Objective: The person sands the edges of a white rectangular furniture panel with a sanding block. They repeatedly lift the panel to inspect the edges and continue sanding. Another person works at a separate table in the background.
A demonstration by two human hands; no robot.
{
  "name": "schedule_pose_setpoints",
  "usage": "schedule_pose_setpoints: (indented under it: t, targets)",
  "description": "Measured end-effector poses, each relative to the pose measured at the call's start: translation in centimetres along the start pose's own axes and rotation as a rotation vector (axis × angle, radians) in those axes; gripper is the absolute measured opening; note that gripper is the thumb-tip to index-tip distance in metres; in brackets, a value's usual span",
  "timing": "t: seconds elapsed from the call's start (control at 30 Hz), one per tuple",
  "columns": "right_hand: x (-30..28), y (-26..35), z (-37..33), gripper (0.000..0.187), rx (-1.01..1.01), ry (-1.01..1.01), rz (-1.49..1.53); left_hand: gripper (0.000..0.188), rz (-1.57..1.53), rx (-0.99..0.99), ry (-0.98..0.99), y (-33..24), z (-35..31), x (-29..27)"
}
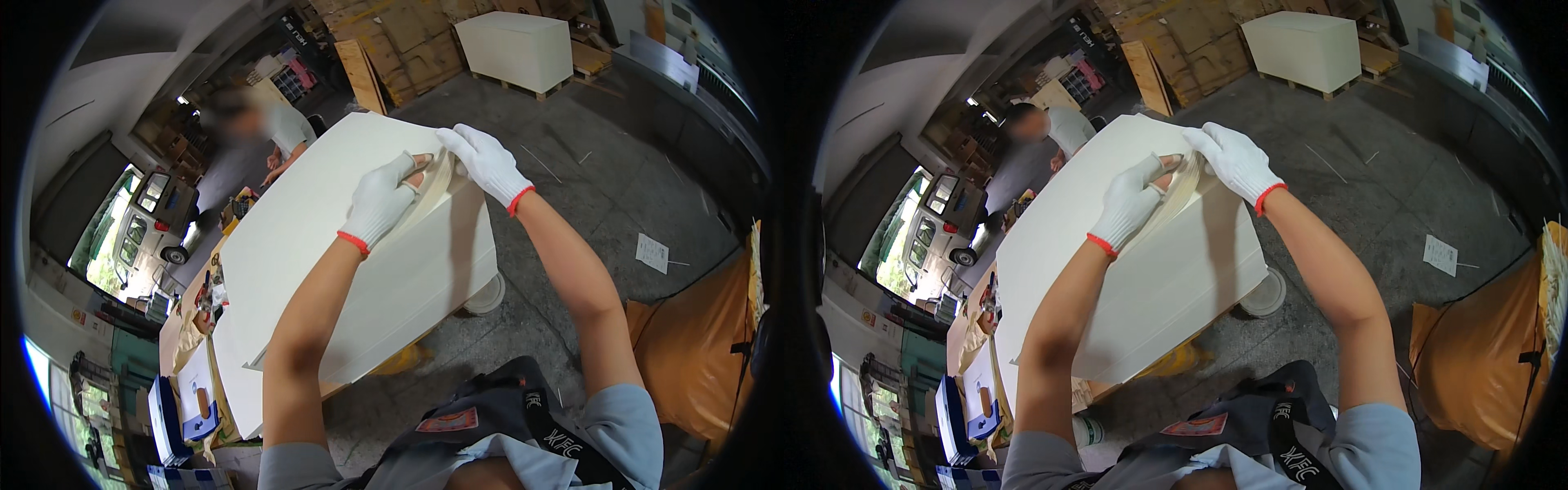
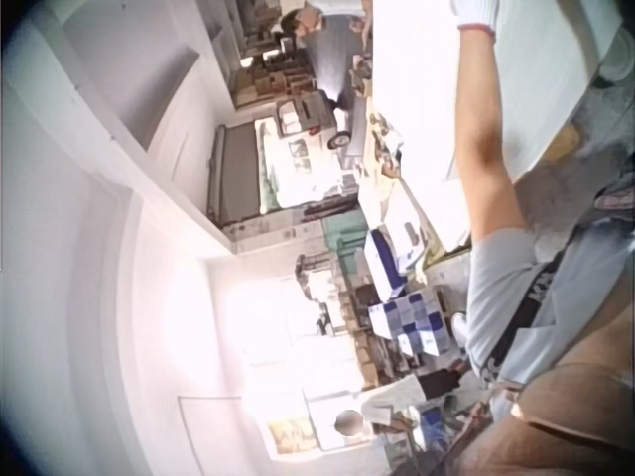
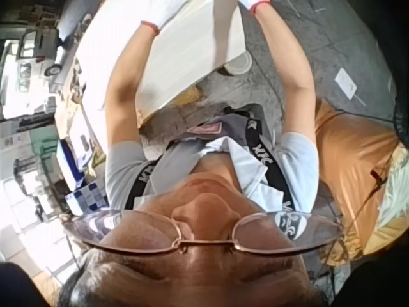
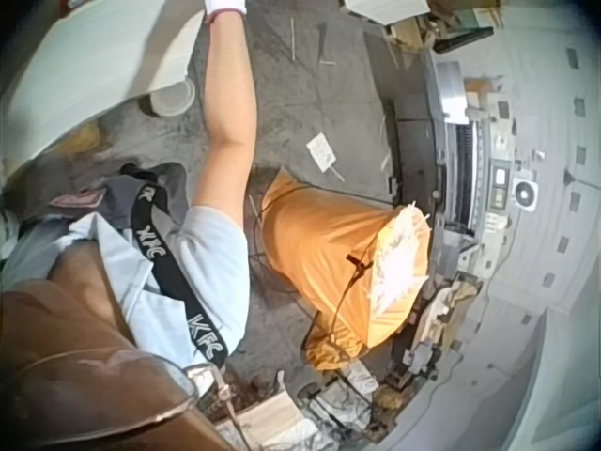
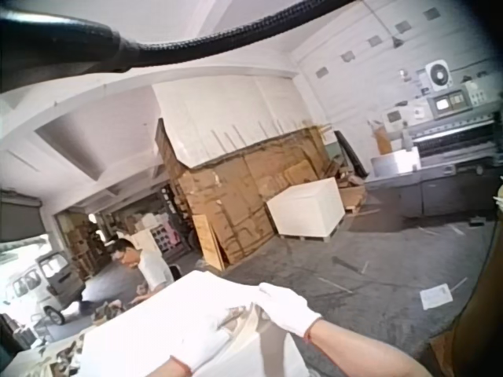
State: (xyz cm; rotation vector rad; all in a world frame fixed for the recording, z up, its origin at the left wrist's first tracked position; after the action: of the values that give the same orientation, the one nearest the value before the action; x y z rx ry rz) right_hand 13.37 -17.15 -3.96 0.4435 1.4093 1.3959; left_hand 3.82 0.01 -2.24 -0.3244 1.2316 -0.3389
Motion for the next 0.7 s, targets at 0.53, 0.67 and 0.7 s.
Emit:
schedule_pose_setpoints:
  t: [0.53,0.67,0.7]
  targets:
    - [0.8,-0.9,-0.7,0.059,-0.063,-0.09,0.078,0.043,-0.294,0.019,-0.104,-0.8,-1.0,0.2]
    - [0.7,-0.8,-0.8,0.056,-0.099,-0.108,0.08,0.037,-0.008,-0.023,-0.02,-1.1,-0.9,-0.2]
    - [0.7,-1.0,-0.7,0.054,-0.094,-0.116,0.081,0.038,-0.01,-0.049,0.037,-1.6,-0.9,-0.4]
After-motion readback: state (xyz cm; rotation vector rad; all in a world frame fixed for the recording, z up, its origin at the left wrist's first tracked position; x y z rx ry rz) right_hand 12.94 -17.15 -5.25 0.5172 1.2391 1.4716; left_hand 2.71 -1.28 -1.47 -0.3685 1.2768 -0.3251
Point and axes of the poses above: each hand's wrist, its own z-axis towards the middle knuckle, its own x-axis out of the palm, y = z × x, the point moved 3 cm from there along z, towards the middle knuckle, and after that the axes turned 4 degrees about z, right-handed, at the moved point
